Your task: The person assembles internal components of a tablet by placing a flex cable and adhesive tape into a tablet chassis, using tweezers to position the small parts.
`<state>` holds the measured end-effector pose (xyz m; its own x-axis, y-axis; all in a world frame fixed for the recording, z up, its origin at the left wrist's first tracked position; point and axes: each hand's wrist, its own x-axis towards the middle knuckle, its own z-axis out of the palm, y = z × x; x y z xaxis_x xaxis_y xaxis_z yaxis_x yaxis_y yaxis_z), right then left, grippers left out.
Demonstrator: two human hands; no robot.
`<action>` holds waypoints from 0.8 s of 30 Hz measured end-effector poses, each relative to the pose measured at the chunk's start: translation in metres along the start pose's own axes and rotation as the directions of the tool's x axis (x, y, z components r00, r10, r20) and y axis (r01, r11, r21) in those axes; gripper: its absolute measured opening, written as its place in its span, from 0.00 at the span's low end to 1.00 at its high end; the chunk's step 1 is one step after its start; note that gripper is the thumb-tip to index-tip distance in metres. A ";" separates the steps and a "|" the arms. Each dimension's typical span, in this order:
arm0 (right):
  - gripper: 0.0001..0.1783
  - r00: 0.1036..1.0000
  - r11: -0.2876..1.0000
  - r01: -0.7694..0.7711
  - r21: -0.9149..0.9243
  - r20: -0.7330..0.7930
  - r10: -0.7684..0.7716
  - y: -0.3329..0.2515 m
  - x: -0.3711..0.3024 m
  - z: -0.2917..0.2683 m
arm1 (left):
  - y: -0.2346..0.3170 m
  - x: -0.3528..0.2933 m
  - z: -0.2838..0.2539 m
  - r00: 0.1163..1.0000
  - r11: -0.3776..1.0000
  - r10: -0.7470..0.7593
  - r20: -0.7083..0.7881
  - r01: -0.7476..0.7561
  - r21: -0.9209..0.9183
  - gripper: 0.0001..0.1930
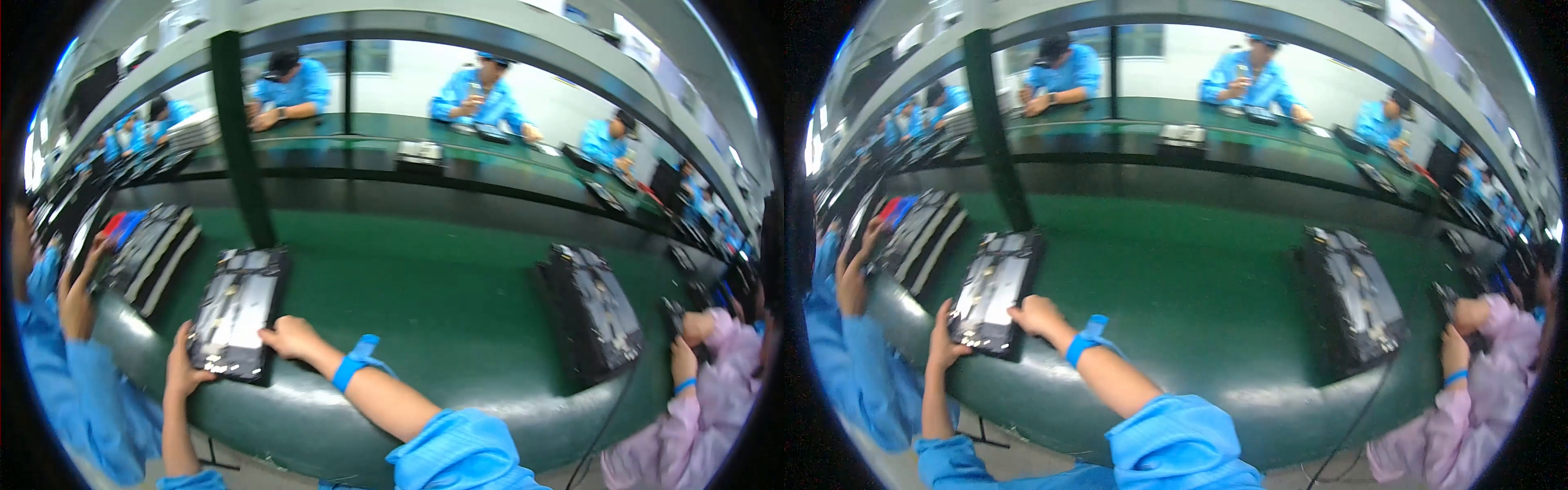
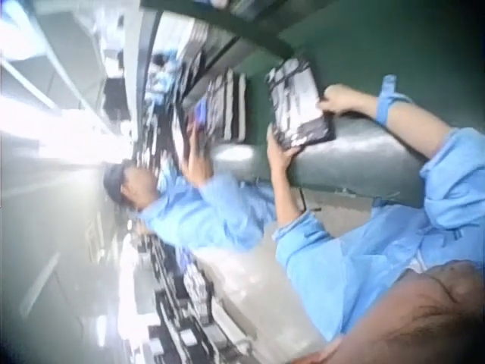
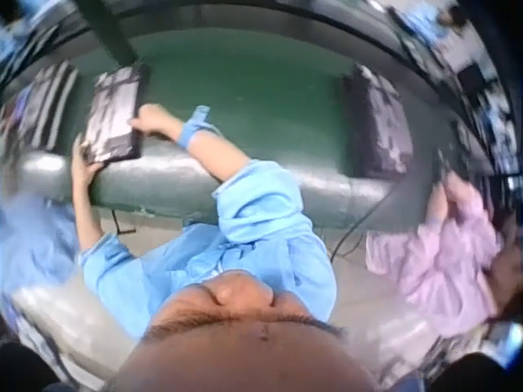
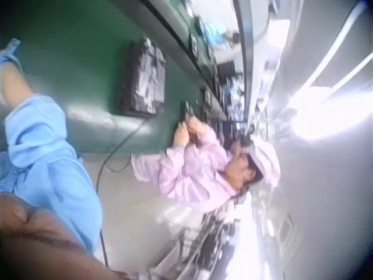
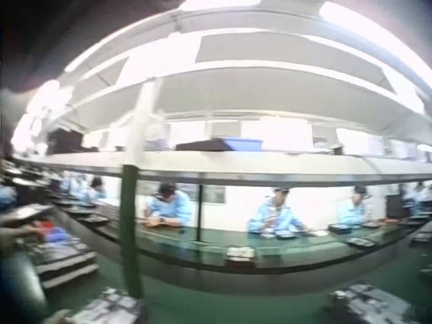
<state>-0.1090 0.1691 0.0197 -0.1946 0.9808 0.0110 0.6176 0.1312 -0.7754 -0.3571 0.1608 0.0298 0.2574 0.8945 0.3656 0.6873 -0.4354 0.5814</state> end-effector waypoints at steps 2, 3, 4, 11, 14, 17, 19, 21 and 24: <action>0.24 0.982 0.999 0.028 0.039 0.184 -0.034 -0.001 -0.024 -0.023 | 0.013 -0.017 -0.001 0.964 0.975 0.070 -0.257 -0.012 0.221 0.50; 0.23 0.941 0.996 0.073 0.055 0.326 -0.087 -0.006 -0.049 -0.047 | 0.011 -0.032 0.004 0.893 0.923 0.207 -0.399 -0.043 0.384 0.47; 0.23 0.926 0.968 0.226 -0.105 0.331 -0.181 0.001 -0.072 -0.073 | 0.001 -0.049 0.017 0.836 0.856 0.381 -0.394 -0.158 0.492 0.43; 0.13 0.836 0.858 -0.389 -0.335 -0.521 0.175 0.032 -0.253 -0.248 | 0.243 -0.059 0.114 0.570 0.608 0.794 0.211 -0.752 -0.255 0.11; 0.17 0.482 0.576 -0.760 -0.300 -0.855 0.192 0.069 -0.336 -0.302 | 0.327 -0.045 0.177 0.603 0.642 0.695 0.392 -0.275 -0.715 0.26; 0.22 0.330 0.369 -0.904 -0.215 -0.900 0.285 0.119 -0.401 -0.330 | 0.398 -0.049 0.230 0.647 0.703 0.564 0.514 -0.048 -0.710 0.33; 0.25 0.386 0.393 -0.897 -0.202 -0.790 0.476 0.172 -0.437 -0.339 | 0.430 -0.042 0.261 0.564 0.724 0.358 0.744 0.336 -0.603 0.36; 0.23 0.377 0.567 -0.818 0.093 -0.657 0.652 0.155 -0.438 -0.329 | 0.446 -0.043 0.277 0.579 0.726 0.378 0.722 0.299 -0.620 0.35; 0.22 0.464 0.717 -0.693 0.073 -0.717 0.521 0.156 -0.440 -0.328 | 0.453 -0.055 0.304 0.737 0.755 0.408 0.538 0.059 -0.653 0.31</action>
<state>0.3224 -0.1946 0.1010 0.7776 0.6265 0.0536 0.5222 -0.5959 -0.6102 0.1471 -0.0547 0.0523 0.8361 0.5363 0.1155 0.0902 -0.3420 0.9353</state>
